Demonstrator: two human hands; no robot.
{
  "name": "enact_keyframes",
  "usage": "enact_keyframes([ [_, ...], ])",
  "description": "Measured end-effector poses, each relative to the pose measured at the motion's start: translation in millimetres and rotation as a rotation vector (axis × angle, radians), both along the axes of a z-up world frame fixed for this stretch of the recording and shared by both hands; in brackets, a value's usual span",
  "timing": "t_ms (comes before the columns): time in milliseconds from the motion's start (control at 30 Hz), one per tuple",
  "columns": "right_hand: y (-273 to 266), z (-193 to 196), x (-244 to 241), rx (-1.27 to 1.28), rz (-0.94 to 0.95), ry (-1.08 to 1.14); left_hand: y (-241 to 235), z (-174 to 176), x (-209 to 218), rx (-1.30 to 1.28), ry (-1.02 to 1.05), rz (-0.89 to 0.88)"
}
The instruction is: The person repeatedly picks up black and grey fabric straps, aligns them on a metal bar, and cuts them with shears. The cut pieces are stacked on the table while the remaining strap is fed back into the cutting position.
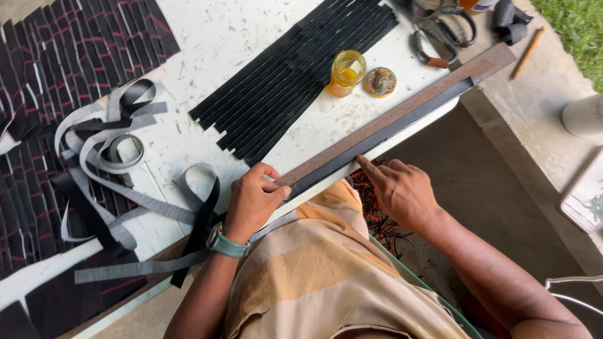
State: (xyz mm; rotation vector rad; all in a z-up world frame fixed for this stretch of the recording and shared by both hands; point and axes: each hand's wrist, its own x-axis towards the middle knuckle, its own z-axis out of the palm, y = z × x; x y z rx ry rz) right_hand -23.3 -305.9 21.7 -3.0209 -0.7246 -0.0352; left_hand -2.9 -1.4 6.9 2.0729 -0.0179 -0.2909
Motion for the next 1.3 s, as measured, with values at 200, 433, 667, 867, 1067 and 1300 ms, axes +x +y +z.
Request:
enact_keyframes([
  [200, -26.7, 0.2, 11.9, -0.140, -0.114, 0.017, -2.0, -1.5, 1.8, 0.062, 0.011, -0.006],
  [433, 6.4, -3.6, -2.4, 0.113, 0.155, -0.144, 1.0, -10.3, -1.2, 0.039, -0.024, -0.007],
  [667, -125.6, 35.1, 71.1, 0.433, -0.475, -0.214, 3.8, -13.7, -2.4, -0.143, 0.097, 0.003],
  [867, -181.6, 29.1, 149.9, 0.273, -0.732, 0.058, 3.3, -9.7, -0.2, -0.153, 0.143, -0.009],
  [1067, -185.9, 11.4, 174.0, 0.229, -0.722, 0.141, 3.6, -13.2, 0.6, -0.171, 0.160, 0.000],
  [1300, -230.8, 70.8, 149.8, 1.243, -0.081, 0.417, 8.6, -24.3, -3.9, -0.277, 0.096, 0.022],
])
